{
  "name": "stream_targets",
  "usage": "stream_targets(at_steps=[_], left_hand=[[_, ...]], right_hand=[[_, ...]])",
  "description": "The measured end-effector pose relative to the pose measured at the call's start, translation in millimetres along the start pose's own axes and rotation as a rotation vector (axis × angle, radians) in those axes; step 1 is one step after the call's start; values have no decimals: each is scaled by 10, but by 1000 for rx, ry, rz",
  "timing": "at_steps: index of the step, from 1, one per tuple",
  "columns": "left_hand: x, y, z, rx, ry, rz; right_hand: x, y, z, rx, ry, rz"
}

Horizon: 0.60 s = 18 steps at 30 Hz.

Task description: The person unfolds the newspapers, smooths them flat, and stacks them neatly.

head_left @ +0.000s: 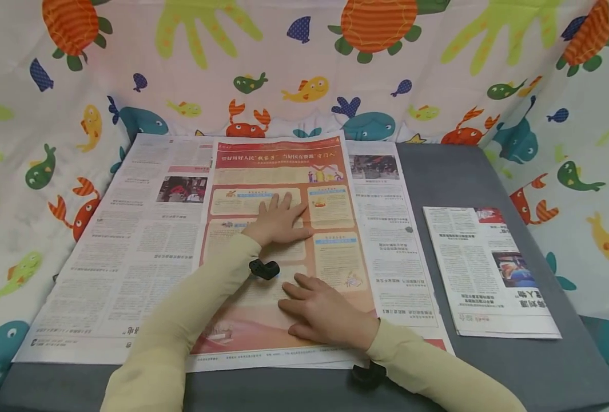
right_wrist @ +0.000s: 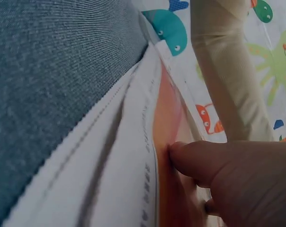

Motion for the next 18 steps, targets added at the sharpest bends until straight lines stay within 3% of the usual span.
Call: stream_targets(at_steps=[6, 14, 18], left_hand=[[-5, -20, -53, -6, -4, 8], [72, -17, -47, -51, 53, 37], [151, -10, 30, -80, 92, 53]], right_hand=[[20, 1, -48, 0, 21, 1], [25, 24, -157, 3, 37, 4], [12, 46, -173, 9, 48, -7]])
Point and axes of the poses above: each hand's wrist, its own z-axis away from the middle knuckle, its own y-axis out of the palm, x = y × z, the point moved 8 cm from there along -z, towards the middle knuckle, and after that the axes turned 3 degrees about x, right-handed, at the moved point
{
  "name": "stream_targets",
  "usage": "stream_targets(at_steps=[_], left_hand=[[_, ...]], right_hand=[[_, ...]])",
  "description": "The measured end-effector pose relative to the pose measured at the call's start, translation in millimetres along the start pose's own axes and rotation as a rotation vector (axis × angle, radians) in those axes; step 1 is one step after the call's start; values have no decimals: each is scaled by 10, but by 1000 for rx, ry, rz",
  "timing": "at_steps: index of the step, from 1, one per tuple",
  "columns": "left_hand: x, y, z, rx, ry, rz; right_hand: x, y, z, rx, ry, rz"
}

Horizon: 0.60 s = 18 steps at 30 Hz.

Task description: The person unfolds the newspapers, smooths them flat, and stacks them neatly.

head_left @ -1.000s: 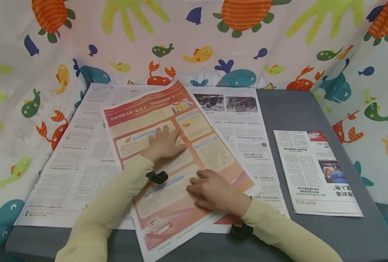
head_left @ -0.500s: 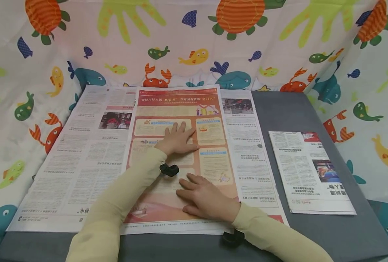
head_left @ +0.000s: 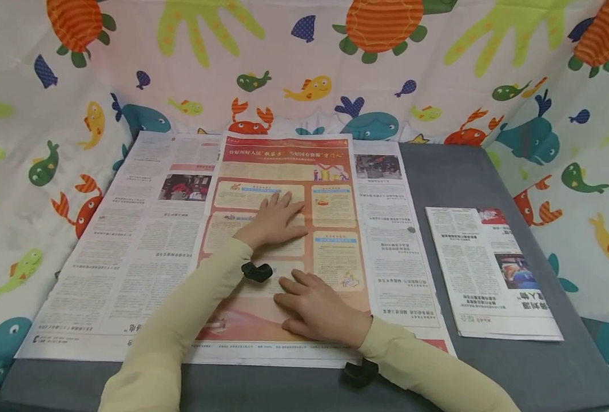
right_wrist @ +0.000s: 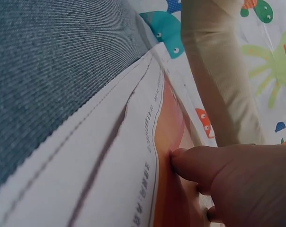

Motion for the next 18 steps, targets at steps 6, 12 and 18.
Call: stream_targets(at_steps=[6, 12, 18], left_hand=[[300, -80, 381, -24, -28, 30], [897, -196, 888, -84, -164, 53], [1396, -236, 1316, -130, -309, 70]], right_hand=[[-5, -1, -14, 11, 4, -8], [10, -10, -34, 10, -4, -16], [33, -44, -54, -1, -19, -23]])
Point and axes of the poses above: each hand's wrist, its own z-axis away from the middle knuckle, its own y-axis out of the palm, x = y × z, the point moved 8 cm from there along -z, towards the middle knuckle, and after that the axes turned 3 degrees about x, right-handed, at the moved point
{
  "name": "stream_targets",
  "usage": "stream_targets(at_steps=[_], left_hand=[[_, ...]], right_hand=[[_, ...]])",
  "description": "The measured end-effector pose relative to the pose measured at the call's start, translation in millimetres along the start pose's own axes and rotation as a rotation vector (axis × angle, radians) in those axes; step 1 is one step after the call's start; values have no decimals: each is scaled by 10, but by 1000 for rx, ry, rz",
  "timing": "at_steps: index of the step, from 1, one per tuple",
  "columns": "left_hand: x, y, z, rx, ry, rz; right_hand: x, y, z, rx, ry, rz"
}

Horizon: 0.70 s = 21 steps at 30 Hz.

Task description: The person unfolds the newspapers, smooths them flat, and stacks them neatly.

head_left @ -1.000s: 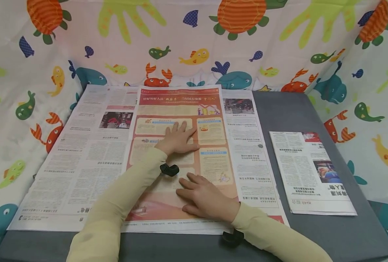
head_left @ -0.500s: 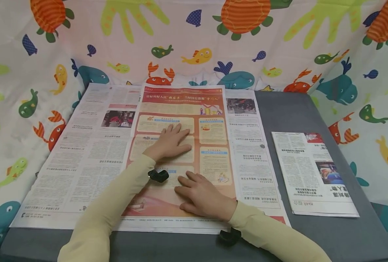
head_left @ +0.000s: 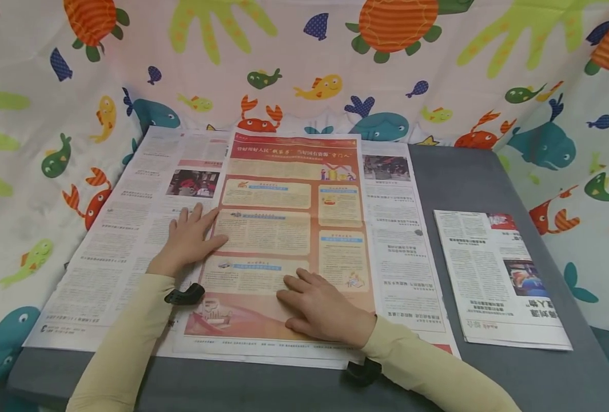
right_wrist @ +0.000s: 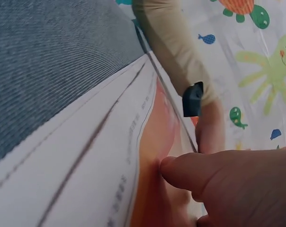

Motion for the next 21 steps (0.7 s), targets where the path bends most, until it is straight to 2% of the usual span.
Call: stream_targets(at_steps=[3, 7, 11, 16, 21], left_hand=[[129, -17, 74, -31, -15, 14], [200, -4, 103, -69, -8, 27], [227, 9, 98, -94, -10, 18], [206, 33, 81, -98, 2, 19], [225, 40, 104, -108, -5, 27]], right_hand=[[12, -46, -43, -11, 0, 3], [10, -101, -211, -24, 9, -10], [-46, 5, -534, 34, 40, -11], [-176, 223, -989, 145, 170, -5], [-186, 277, -1356, 170, 262, -15]])
Point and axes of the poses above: each hand's wrist, its own z-axis away from the middle knuckle, its own y-axis out of the palm, x = y × z, the point moved 8 cm from there along -z, towards the middle knuckle, and after that the axes turned 3 degrees about x, right-handed, at the moved point
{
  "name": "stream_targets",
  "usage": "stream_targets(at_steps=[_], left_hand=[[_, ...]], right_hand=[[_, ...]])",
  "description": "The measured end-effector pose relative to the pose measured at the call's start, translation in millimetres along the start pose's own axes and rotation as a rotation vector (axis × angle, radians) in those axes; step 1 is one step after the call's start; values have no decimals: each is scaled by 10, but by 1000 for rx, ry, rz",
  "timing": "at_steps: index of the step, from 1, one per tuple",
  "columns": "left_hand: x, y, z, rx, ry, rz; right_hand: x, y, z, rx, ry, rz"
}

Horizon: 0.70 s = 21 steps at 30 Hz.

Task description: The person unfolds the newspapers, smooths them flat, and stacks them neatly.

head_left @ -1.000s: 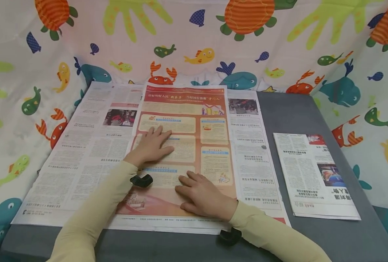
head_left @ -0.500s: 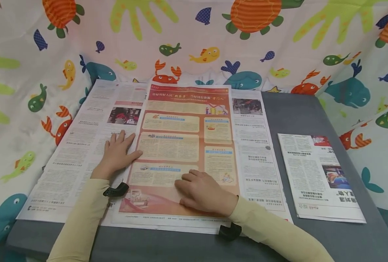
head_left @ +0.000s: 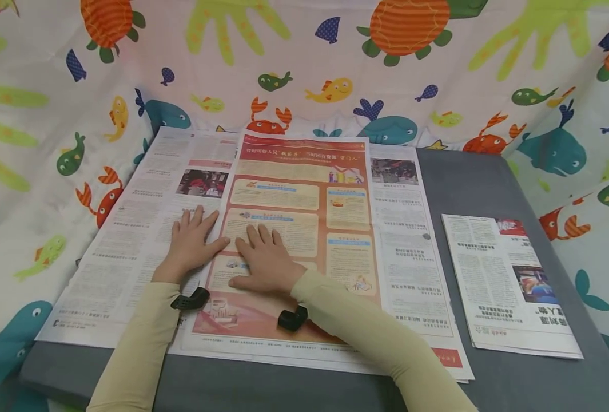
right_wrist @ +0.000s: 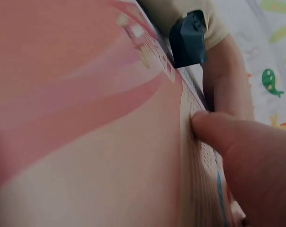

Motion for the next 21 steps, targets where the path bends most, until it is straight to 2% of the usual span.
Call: stream_targets(at_steps=[4, 8, 15, 21], left_hand=[[13, -1, 20, -14, -4, 12], [16, -4, 26, -22, -2, 24], [36, -2, 35, -12, -19, 30], [-6, -62, 46, -41, -26, 120]], right_hand=[[69, 9, -163, -2, 37, 5], [82, 34, -237, 6, 74, -3], [65, 52, -262, 11, 67, -39], [-1, 42, -276, 11, 63, -52]])
Point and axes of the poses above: each hand's wrist, its own z-axis away from the middle knuckle, its own y-axis out of the palm, x = y × z, the point moved 8 cm from there along -z, towards the middle knuckle, and after that the axes turned 3 degrees about x, right-handed, at the moved point
